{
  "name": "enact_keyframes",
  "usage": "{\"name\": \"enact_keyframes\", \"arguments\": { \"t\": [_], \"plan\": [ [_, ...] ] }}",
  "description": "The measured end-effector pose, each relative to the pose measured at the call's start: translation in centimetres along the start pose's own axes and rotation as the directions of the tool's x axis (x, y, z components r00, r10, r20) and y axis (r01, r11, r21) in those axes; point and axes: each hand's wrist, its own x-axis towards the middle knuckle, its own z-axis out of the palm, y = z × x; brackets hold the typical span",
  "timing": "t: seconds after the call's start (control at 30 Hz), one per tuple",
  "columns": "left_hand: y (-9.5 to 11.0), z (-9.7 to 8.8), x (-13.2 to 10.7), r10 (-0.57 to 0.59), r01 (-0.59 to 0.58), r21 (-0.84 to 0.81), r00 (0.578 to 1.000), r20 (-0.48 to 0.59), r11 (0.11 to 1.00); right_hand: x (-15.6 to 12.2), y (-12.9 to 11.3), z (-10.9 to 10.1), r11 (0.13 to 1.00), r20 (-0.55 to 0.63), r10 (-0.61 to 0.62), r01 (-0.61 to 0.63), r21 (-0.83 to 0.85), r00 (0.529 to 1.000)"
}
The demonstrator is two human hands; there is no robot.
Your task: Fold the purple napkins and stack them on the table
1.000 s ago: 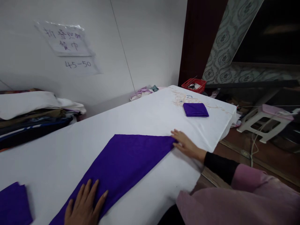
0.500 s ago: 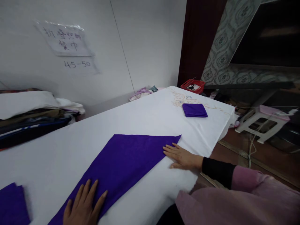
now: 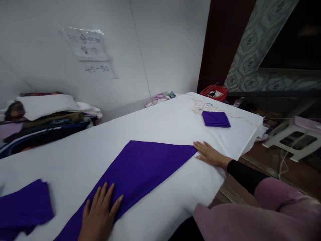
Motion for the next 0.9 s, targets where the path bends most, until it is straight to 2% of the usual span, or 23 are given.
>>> {"name": "enact_keyframes", "arguments": {
  "t": [0.1, 0.13, 0.2, 0.33, 0.47, 0.53, 0.6, 0.73, 0.9],
  "plan": [
    [0.9, -0.9, -0.2, -0.01, 0.007, -0.054, 0.999, -0.047, 0.999, 0.0, 0.6, 0.4, 0.994, -0.063, 0.072, -0.077, -0.074, 0.995],
    [1.2, -1.3, -0.3, -0.03, 0.025, -0.083, 0.998, -0.057, 0.996, 0.2, 0.4, 0.6, 0.992, -0.098, 0.069, -0.079, -0.103, 0.993],
    [1.9, -2.0, -0.4, -0.108, 0.096, -0.144, 0.991, -0.083, 0.985, 0.7, -0.8, 1.1, 0.989, -0.147, -0.014, -0.007, -0.145, 0.989],
    [2.5, -2.7, -0.3, -0.17, 0.144, -0.223, 0.98, -0.103, 0.964, 2.1, -6.2, 2.0, 0.961, -0.136, -0.261, 0.243, -0.135, 0.956],
    [2.6, -2.7, -0.3, -0.185, 0.159, -0.242, 0.979, -0.089, 0.957, 3.4, -12.3, 2.7, 0.901, -0.043, -0.432, 0.43, -0.053, 0.901],
    [2.6, -2.7, -0.4, -0.188, 0.161, -0.253, 0.978, -0.086, 0.954, 4.1, -14.3, 3.1, 0.872, 0.013, -0.489, 0.489, -0.018, 0.872],
    [2.7, -2.8, -0.5, -0.192, 0.163, -0.271, 0.978, -0.086, 0.949, 4.6, -15.2, 3.7, 0.857, 0.053, -0.515, 0.516, 0.001, 0.855],
    [3.0, -3.2, -0.7, -0.203, 0.168, -0.314, 0.976, -0.082, 0.934, 5.0, -14.4, 4.8, 0.863, 0.072, -0.502, 0.504, -0.021, 0.862],
    [3.3, -3.5, -0.9, -0.22, 0.18, -0.373, 0.973, -0.067, 0.91, 4.3, -9.2, 6.2, 0.884, -0.001, -0.456, 0.453, -0.121, 0.89]
  ]
}}
